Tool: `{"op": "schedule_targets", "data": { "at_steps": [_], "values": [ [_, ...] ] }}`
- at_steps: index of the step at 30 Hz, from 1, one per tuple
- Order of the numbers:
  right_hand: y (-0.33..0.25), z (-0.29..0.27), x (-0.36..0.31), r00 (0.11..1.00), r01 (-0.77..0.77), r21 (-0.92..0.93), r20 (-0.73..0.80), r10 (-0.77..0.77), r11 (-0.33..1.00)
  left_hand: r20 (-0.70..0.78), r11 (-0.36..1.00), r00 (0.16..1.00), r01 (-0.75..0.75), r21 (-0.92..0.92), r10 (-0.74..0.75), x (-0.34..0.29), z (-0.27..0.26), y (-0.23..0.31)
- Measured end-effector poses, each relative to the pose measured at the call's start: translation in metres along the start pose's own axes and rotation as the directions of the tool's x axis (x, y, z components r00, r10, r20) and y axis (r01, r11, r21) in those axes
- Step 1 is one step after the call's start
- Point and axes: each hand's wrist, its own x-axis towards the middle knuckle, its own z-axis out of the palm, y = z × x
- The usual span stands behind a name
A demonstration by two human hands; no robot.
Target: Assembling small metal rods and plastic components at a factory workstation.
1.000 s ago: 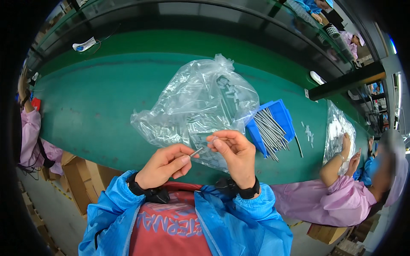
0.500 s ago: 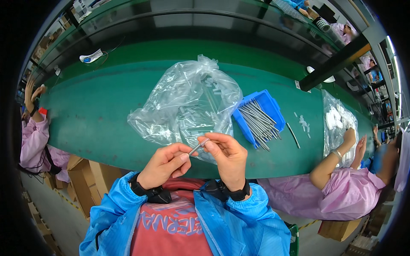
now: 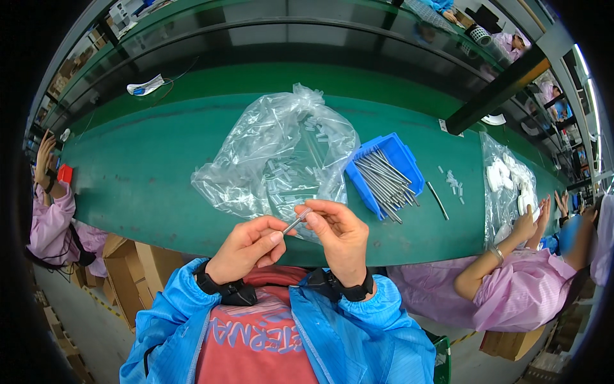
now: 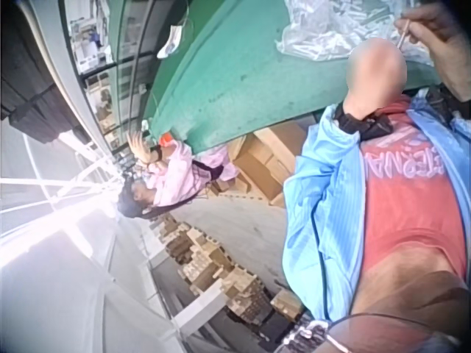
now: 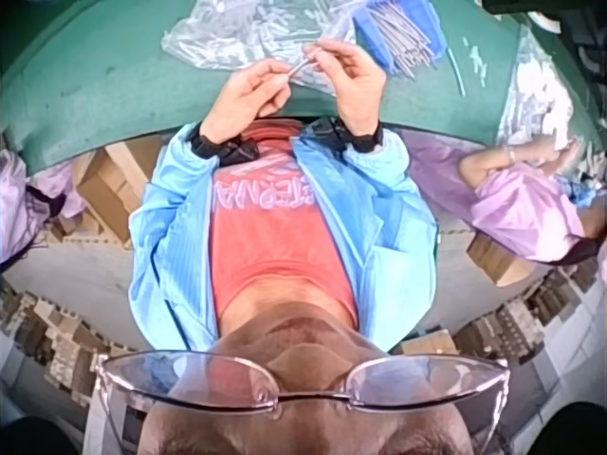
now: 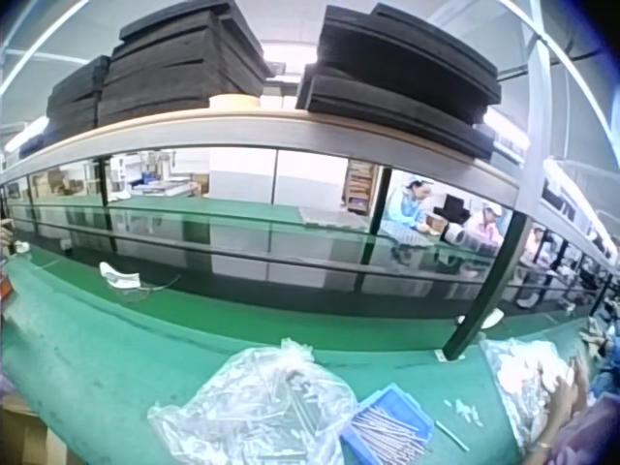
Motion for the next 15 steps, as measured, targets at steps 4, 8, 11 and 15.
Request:
{"op": "schedule_targets", "data": {
  "at_steps": [4, 8, 11, 15],
  "values": [
    [-0.0001, -0.0008, 0.0003, 1.0, 0.001, -0.011, 0.006, -0.001, 1.0, 0.009, 1.0, 1.0, 0.0, -0.009, 0.0, -0.0008, -0.0014, 0.0008],
    [-0.0005, -0.0001, 0.0001, 1.0, 0.003, -0.034, 0.011, -0.002, 0.999, 0.006, 1.0, 1.0, 0.004, -0.021, -0.004, -0.0007, -0.0025, -0.0012],
    [-0.0013, 0.0004, -0.0009, 1.0, -0.003, -0.024, 0.008, 0.003, 1.0, 0.006, 1.0, 1.0, 0.003, -0.015, -0.003, -0.0014, -0.002, 0.0006],
    [-0.0012, -0.0008, -0.0017, 1.0, -0.008, -0.012, 0.004, 0.008, 1.0, 0.007, 1.0, 1.0, 0.001, -0.016, -0.001, -0.0007, -0.0009, 0.0003]
  ]
}}
